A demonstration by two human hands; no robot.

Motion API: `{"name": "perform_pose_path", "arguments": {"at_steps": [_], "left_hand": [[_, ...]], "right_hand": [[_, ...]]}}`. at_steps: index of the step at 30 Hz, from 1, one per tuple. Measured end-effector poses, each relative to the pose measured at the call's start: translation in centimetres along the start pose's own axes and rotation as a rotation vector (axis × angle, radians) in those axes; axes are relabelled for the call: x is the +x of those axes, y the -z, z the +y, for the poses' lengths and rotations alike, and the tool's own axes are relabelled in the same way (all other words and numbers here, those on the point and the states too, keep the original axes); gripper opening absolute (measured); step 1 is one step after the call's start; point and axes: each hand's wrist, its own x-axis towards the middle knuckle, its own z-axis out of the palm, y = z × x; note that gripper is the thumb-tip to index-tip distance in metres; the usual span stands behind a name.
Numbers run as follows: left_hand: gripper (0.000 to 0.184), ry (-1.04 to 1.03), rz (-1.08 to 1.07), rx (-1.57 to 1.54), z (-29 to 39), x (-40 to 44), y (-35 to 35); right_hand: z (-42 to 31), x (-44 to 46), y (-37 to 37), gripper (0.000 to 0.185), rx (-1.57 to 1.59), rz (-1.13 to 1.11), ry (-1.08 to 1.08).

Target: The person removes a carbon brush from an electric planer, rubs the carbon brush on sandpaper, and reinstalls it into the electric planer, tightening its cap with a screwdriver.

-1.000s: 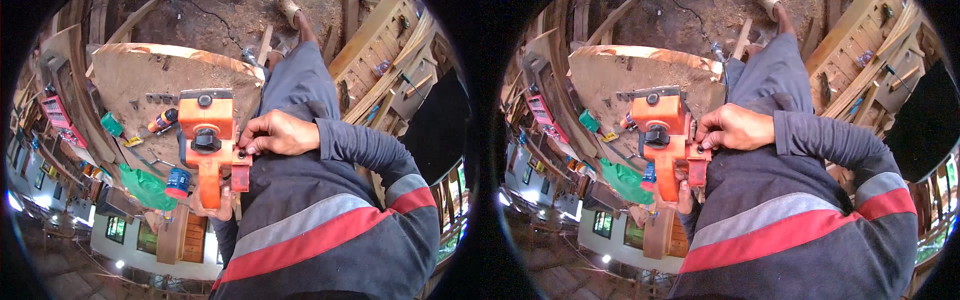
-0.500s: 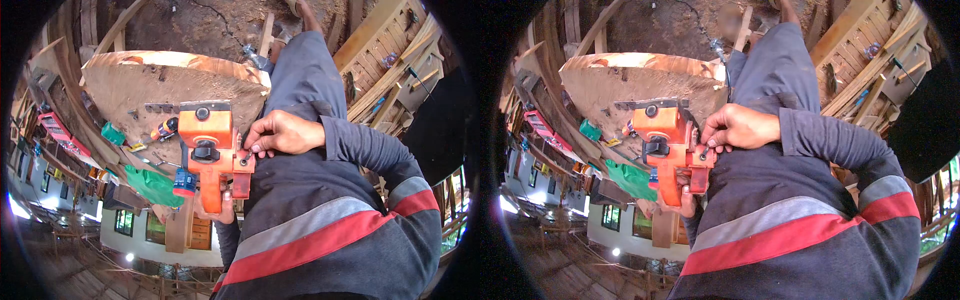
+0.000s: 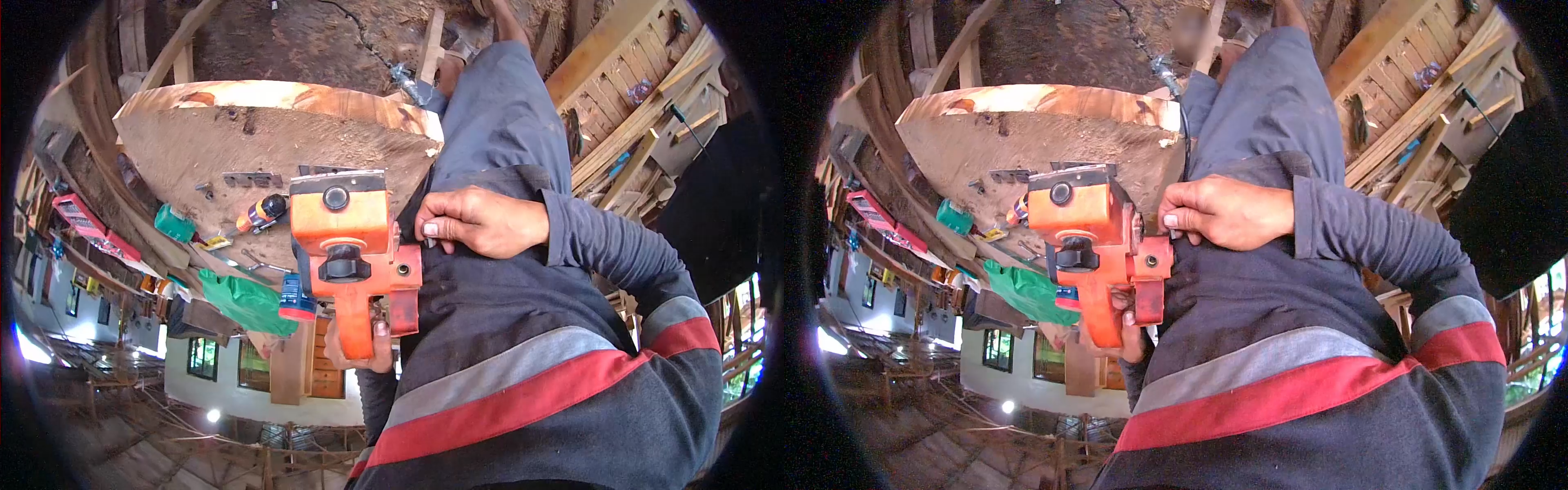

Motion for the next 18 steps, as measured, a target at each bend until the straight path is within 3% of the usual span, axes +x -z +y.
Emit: {"name": "perform_pose_path", "arguments": {"at_steps": [5,9,14,18], "left_hand": [[0.055,-0.094,-0.131,-0.054,0.4,0.6,0.5],[0.049,-0.066,-0.163,0.068,1.5,1.3,0.3],[0.044,0.005,-0.159,-0.064,3.1,2.5,-0.6],[0.041,-0.045,-0.123,0.080,3.3,2.5,-0.3]], "right_hand": [[0.2,-0.3,0.5,0.020,0.052,0.002,0.072],[1.1,0.0,0.8,0.022,0.109,-0.038,0.099],[0.5,0.1,1.6,0.022,0.373,-0.077,-0.068],[1.4,0.6,2.1,0.021,0.528,-0.147,-0.055]]}}
